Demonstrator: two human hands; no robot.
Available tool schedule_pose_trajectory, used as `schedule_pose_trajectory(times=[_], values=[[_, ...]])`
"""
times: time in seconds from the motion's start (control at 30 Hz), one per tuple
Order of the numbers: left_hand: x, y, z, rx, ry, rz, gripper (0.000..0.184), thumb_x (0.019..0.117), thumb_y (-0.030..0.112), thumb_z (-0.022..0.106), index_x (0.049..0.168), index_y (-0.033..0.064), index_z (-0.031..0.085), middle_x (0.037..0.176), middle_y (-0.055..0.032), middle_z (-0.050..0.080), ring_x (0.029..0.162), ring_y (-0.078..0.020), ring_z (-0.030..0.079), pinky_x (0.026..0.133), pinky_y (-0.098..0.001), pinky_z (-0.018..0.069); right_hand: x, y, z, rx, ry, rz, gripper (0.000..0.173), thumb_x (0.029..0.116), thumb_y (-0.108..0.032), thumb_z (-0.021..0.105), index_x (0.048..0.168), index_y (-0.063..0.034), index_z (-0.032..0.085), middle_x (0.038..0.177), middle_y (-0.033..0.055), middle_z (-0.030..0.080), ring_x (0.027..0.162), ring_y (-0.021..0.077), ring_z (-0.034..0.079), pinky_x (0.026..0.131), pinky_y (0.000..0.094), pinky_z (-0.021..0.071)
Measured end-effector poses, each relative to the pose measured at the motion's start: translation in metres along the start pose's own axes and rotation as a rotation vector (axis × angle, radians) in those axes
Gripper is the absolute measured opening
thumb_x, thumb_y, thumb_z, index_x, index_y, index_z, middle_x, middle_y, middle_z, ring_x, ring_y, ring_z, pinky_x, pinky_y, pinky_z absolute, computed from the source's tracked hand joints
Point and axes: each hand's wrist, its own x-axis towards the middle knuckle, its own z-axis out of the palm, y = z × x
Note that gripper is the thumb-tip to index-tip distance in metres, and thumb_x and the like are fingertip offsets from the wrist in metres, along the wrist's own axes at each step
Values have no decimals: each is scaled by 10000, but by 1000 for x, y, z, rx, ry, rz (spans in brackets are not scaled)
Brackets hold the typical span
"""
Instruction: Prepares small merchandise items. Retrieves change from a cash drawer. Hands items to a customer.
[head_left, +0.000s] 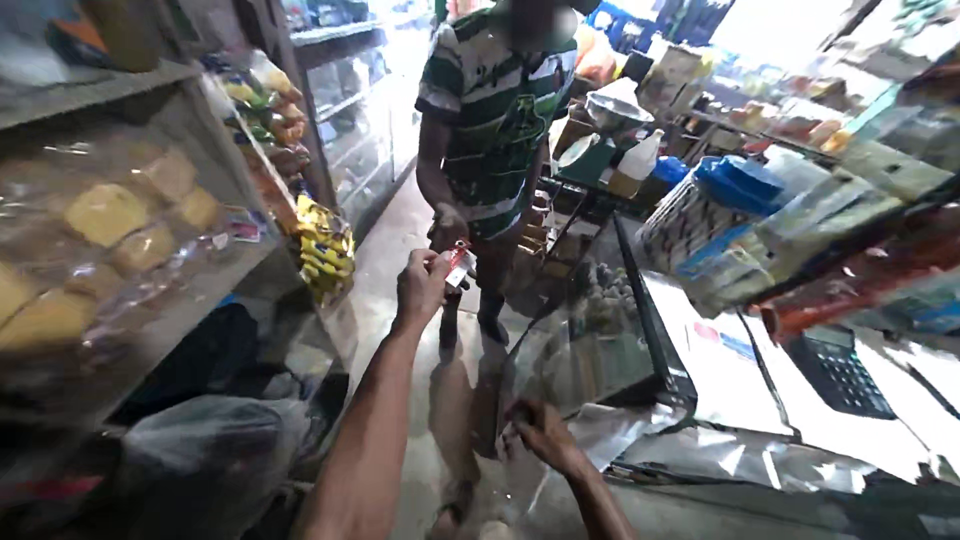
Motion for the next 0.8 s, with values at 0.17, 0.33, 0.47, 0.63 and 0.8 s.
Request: schedule_pose_trajectory(times=[0.17,0.33,0.47,0.63,0.8], values=[[70,-15,13,41,54,-58,523,1041,492,543,1304,42,578,1020,-219,694,727,-338,700,677,-557,595,101,-73,-59,-54,137,-127,251,1014,-38,514,1229,15,632,1107,108,687,820,136,677,711,306,581],[109,-34,19,-14,27,-59,541,1064,506,479,1311,36,579,954,-150,713,660,-242,692,622,-447,601,182,-120,-107,-130,222,-111,258,1038,-43,501,1247,34,630,1115,152,691,828,162,682,751,323,585],[115,-97,14,-248,65,-102,478,1112,389,387,1341,4,556,979,-104,700,672,-175,690,562,-342,593,237,-145,-145,-244,234,-66,248,1009,-47,580,1246,8,628,1099,192,697,893,281,699,806,467,584],[76,-217,7,-22,-265,-510,520,1103,418,420,1365,-6,568,1131,-199,701,869,-303,726,726,-490,612,284,-168,-174,-336,320,-161,200,955,-12,627,1143,27,685,1107,194,689,965,290,687,891,489,564],[7,-299,-22,91,-439,-816,490,1094,371,481,1307,-60,575,1084,-270,688,856,-358,710,746,-524,591,325,-192,-188,-346,337,-205,134,901,-3,666,1028,22,696,1004,176,689,904,285,671,824,503,556]])
